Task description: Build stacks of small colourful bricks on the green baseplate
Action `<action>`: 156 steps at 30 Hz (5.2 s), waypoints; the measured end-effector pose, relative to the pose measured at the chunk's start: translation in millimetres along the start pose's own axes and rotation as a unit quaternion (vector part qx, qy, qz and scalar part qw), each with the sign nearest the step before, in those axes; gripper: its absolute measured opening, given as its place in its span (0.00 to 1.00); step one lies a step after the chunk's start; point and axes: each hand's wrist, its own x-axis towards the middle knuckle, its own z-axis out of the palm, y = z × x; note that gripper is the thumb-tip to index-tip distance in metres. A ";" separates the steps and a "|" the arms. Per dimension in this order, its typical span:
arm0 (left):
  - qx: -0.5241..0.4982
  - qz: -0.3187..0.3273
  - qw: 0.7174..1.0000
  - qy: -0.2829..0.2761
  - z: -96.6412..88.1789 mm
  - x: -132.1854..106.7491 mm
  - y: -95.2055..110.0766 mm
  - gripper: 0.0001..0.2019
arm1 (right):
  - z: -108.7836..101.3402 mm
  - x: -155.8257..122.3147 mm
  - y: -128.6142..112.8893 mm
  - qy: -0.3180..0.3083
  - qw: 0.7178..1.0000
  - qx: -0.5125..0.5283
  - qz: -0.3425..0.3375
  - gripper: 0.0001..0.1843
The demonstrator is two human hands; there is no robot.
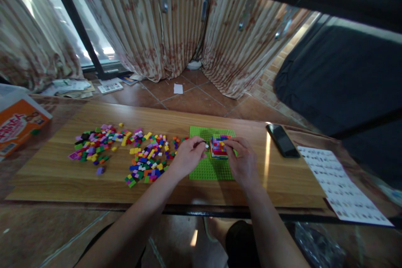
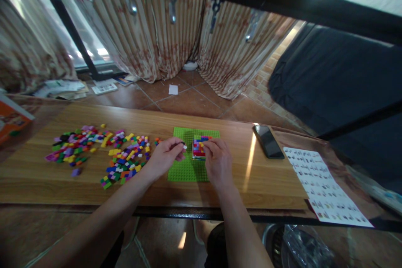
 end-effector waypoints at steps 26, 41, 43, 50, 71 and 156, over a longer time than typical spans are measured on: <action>0.039 0.029 0.999 -0.020 -3.2 2.1 -6.7 0.06 | 3.2 8.4 -8.1 -0.034 0.997 -0.049 -0.039 0.13; 0.032 0.018 0.999 -0.006 -7.0 0.3 -1.1 0.05 | -6.3 7.4 0.7 -0.013 1.000 -0.026 -0.001 0.11; 0.032 0.013 0.999 -0.005 -6.9 0.7 -1.3 0.05 | -8.0 7.6 2.8 -0.012 1.000 -0.025 -0.004 0.10; 0.032 0.023 0.999 -0.011 -5.5 1.4 -3.0 0.05 | -7.0 7.4 2.5 -0.014 0.999 -0.009 -0.030 0.09; 0.043 0.032 0.998 -0.009 -7.4 2.4 -6.1 0.06 | 0.8 6.2 -1.0 -0.007 0.999 0.031 -0.025 0.09; -0.200 -0.077 0.966 -0.147 -13.8 -9.9 14.0 0.14 | 6.0 -9.1 -39.7 0.046 0.961 0.261 0.073 0.03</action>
